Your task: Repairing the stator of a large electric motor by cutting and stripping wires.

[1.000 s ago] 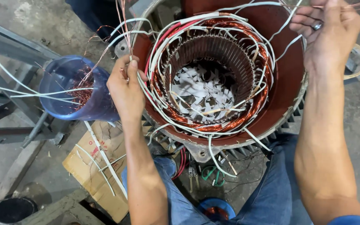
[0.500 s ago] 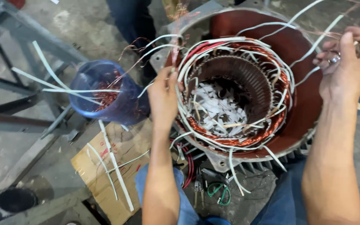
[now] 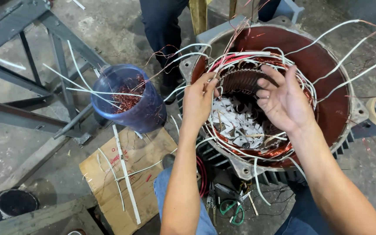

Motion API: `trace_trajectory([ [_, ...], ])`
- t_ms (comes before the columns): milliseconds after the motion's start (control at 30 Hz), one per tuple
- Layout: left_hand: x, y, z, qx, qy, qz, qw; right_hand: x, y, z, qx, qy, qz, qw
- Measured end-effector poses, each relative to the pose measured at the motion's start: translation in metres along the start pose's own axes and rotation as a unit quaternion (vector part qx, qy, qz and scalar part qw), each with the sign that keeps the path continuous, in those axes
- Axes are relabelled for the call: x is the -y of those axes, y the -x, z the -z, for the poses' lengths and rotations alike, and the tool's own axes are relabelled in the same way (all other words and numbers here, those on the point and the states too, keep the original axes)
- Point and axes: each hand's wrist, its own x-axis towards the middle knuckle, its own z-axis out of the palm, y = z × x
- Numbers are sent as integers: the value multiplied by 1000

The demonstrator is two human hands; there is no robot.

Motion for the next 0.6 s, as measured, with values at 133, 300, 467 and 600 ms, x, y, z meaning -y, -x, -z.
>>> trace_trajectory([
  [133, 3, 3, 11, 18, 52, -22, 998, -3, -26, -39, 23, 182, 84, 979],
  [300, 5, 3, 10, 24, 104, -32, 994, -6, -49, -74, 61, 294, 104, 948],
  [467, 7, 0, 8, -3, 79, -56, 995, -20, -53, -86, 99, 315, 70, 941],
  [600, -14, 4, 13, 18, -11, -8, 1000, -30, -74, -60, 101, 313, 110, 938],
])
